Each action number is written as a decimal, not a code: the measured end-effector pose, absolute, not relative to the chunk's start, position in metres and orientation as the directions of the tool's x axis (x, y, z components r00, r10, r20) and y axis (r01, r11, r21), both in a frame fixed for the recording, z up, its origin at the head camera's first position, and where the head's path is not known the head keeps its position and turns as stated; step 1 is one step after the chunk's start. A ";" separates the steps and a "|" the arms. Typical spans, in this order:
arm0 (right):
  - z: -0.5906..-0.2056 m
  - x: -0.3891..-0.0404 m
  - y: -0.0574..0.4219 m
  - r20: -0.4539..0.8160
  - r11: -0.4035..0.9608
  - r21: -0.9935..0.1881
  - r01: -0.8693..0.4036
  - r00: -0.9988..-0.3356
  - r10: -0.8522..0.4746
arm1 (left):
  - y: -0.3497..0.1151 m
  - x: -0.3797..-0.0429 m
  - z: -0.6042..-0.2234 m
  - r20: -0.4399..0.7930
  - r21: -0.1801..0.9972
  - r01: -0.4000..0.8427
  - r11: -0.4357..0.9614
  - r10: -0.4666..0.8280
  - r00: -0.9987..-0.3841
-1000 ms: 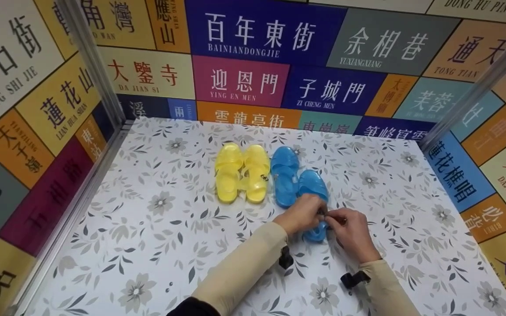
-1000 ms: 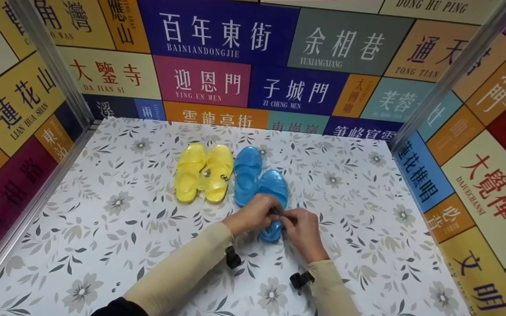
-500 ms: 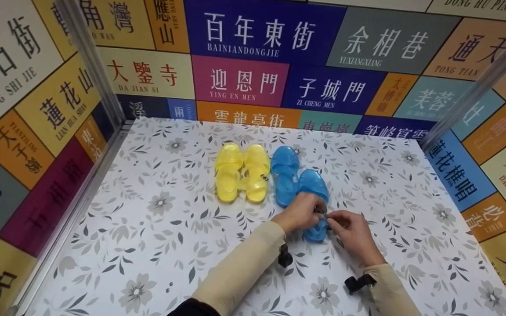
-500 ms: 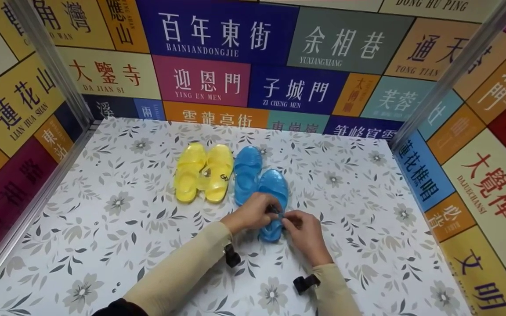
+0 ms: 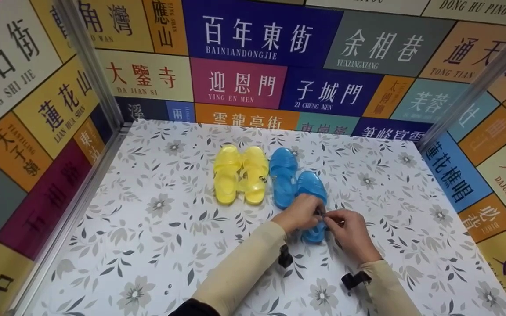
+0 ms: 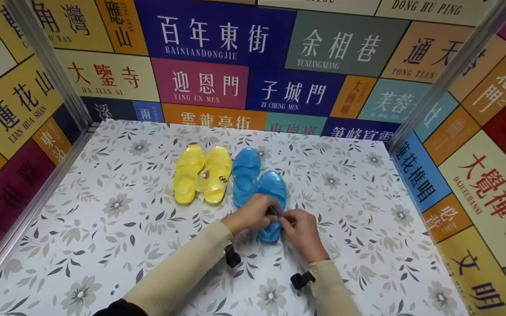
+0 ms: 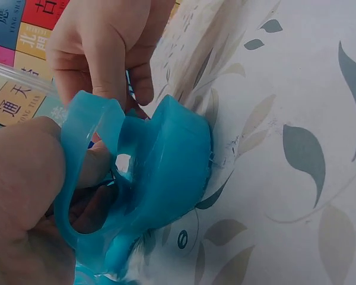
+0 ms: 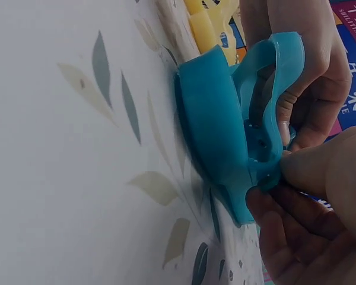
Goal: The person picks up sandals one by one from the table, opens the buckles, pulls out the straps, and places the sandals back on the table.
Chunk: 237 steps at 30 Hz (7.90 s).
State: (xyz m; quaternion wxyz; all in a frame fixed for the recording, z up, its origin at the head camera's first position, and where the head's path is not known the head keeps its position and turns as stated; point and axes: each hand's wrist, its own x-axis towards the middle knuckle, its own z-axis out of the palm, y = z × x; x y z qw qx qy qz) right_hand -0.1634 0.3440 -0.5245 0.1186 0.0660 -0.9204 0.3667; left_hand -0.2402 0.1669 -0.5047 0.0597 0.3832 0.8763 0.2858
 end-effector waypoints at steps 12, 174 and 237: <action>-0.525 -0.164 0.342 0.309 0.743 -0.627 -0.234 -0.950 -0.038 | 0.166 -0.240 -0.504 0.096 0.581 0.604 0.545 0.691 -0.716; -0.534 -0.172 0.327 0.285 0.642 -0.749 -0.167 -0.955 0.084 | 0.149 -0.241 -0.529 0.127 0.882 0.350 0.316 0.556 -0.822; -0.538 -0.167 0.333 0.271 0.564 -0.815 -0.136 -0.948 0.164 | 0.155 -0.231 -0.543 0.121 0.963 0.209 0.172 0.420 -0.900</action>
